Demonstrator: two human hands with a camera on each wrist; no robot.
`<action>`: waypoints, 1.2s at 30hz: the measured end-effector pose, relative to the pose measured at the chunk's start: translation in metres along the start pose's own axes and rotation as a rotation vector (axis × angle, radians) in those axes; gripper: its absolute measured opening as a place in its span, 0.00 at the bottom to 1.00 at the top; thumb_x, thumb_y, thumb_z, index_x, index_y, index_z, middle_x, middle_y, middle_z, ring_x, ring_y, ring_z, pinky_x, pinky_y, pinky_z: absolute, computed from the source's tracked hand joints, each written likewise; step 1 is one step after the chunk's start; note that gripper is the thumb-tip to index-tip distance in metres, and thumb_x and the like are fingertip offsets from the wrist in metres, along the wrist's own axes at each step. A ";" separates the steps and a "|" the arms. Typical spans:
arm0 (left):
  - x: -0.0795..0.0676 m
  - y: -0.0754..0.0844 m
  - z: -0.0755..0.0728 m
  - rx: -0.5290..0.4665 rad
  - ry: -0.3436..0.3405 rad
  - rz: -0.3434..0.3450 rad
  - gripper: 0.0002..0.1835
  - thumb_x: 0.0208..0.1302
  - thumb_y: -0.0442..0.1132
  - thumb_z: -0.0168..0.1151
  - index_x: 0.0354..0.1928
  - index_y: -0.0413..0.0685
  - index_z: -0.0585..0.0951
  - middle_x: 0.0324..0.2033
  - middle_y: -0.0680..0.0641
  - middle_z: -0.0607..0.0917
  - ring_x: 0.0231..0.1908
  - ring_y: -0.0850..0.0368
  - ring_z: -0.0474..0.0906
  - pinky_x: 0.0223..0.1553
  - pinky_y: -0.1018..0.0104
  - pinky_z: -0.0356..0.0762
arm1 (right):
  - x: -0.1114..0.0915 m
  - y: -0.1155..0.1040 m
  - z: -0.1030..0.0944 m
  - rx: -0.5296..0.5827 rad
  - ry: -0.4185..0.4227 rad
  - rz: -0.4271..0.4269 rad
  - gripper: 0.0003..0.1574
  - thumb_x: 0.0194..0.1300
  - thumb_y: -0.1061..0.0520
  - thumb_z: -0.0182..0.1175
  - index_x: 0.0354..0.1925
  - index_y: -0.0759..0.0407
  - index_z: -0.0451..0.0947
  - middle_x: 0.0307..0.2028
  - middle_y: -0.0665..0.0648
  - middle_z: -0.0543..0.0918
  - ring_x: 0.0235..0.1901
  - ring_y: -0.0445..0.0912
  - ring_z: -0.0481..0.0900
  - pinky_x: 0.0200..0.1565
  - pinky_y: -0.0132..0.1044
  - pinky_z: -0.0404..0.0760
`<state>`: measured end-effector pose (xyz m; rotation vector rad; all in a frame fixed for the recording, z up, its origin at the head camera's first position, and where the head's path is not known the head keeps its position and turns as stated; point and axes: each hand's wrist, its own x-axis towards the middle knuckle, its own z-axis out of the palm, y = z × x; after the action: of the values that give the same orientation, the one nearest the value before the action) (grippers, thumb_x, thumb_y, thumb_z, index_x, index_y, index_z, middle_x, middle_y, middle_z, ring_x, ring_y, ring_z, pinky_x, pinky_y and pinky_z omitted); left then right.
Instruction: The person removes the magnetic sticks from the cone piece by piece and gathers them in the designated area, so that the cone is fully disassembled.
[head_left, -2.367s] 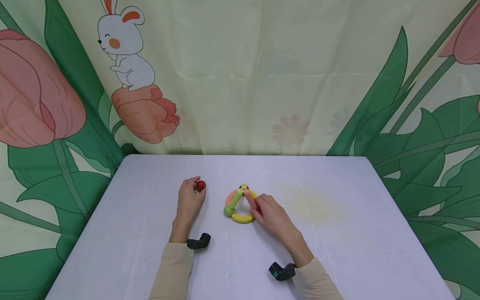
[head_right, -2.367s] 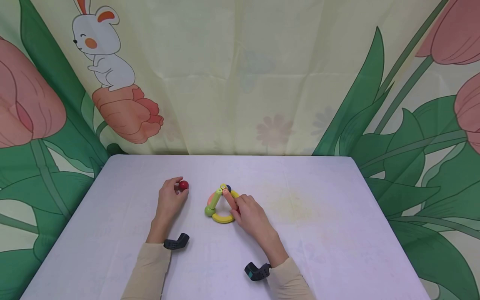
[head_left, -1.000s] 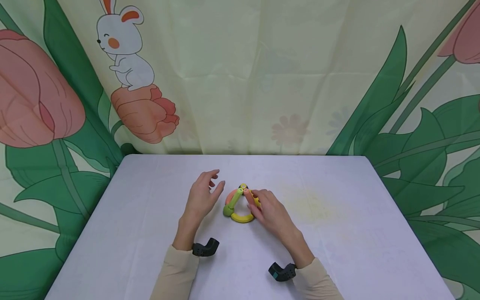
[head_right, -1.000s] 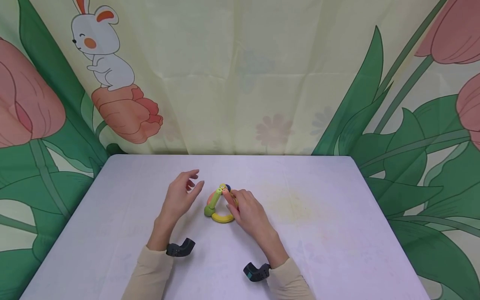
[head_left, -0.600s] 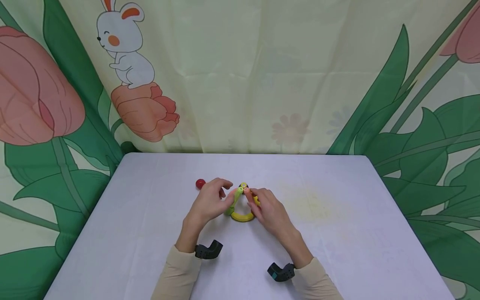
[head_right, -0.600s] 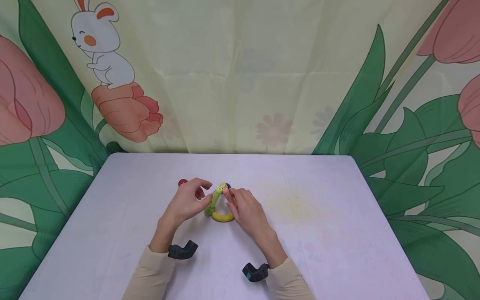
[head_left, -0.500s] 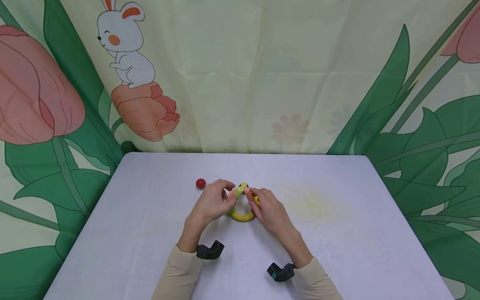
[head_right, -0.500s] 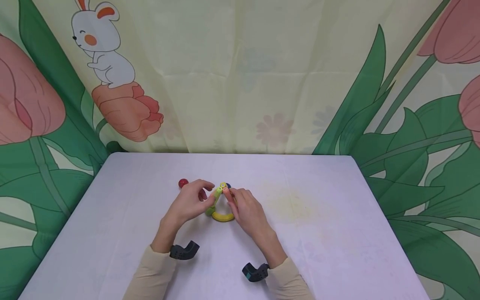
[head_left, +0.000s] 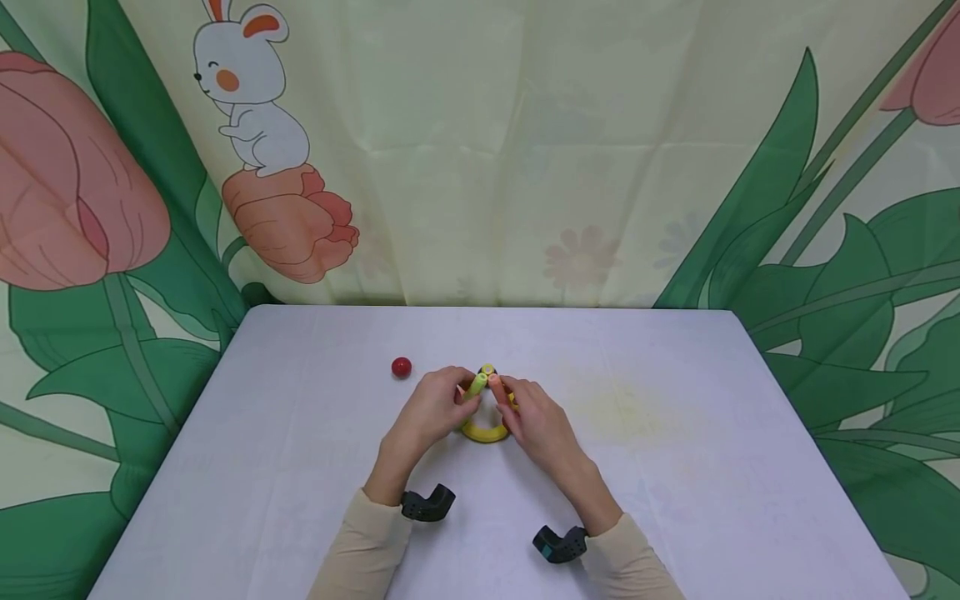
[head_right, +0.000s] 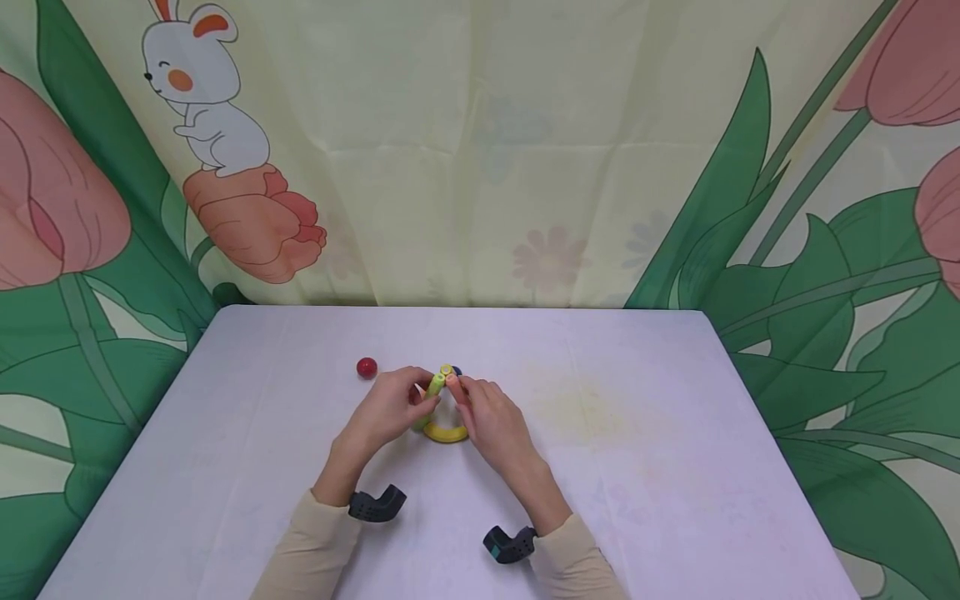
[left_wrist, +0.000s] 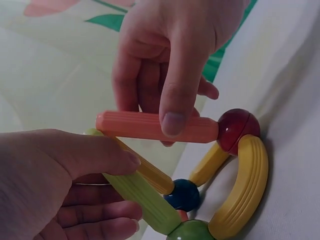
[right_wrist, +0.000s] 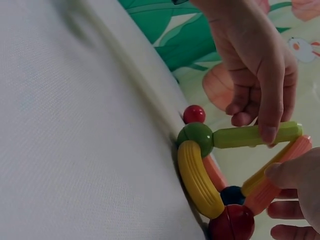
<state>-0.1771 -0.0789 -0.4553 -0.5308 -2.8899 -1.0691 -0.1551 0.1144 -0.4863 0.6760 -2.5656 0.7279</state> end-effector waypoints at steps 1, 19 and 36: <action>0.000 0.000 0.000 0.000 0.001 -0.001 0.11 0.60 0.38 0.70 0.44 0.42 0.85 0.35 0.49 0.86 0.27 0.62 0.74 0.26 0.76 0.75 | 0.000 0.000 0.000 0.000 -0.002 0.001 0.27 0.60 0.60 0.71 0.56 0.64 0.76 0.41 0.57 0.85 0.38 0.45 0.81 0.36 0.34 0.85; 0.001 -0.002 0.005 -0.018 0.068 0.001 0.12 0.61 0.37 0.70 0.46 0.42 0.83 0.36 0.48 0.85 0.29 0.63 0.75 0.26 0.77 0.75 | 0.001 0.010 0.003 -0.010 0.027 0.035 0.26 0.61 0.62 0.70 0.56 0.65 0.76 0.42 0.59 0.84 0.40 0.48 0.82 0.37 0.37 0.85; -0.003 -0.010 -0.010 -0.020 0.075 -0.047 0.11 0.58 0.37 0.71 0.42 0.44 0.81 0.28 0.51 0.82 0.28 0.61 0.75 0.30 0.71 0.77 | 0.001 0.015 -0.002 0.034 0.050 0.085 0.33 0.61 0.63 0.69 0.61 0.61 0.68 0.40 0.59 0.83 0.36 0.47 0.82 0.33 0.37 0.82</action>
<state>-0.1784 -0.0936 -0.4544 -0.4160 -2.8429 -1.0996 -0.1639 0.1259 -0.4901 0.5555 -2.5545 0.8068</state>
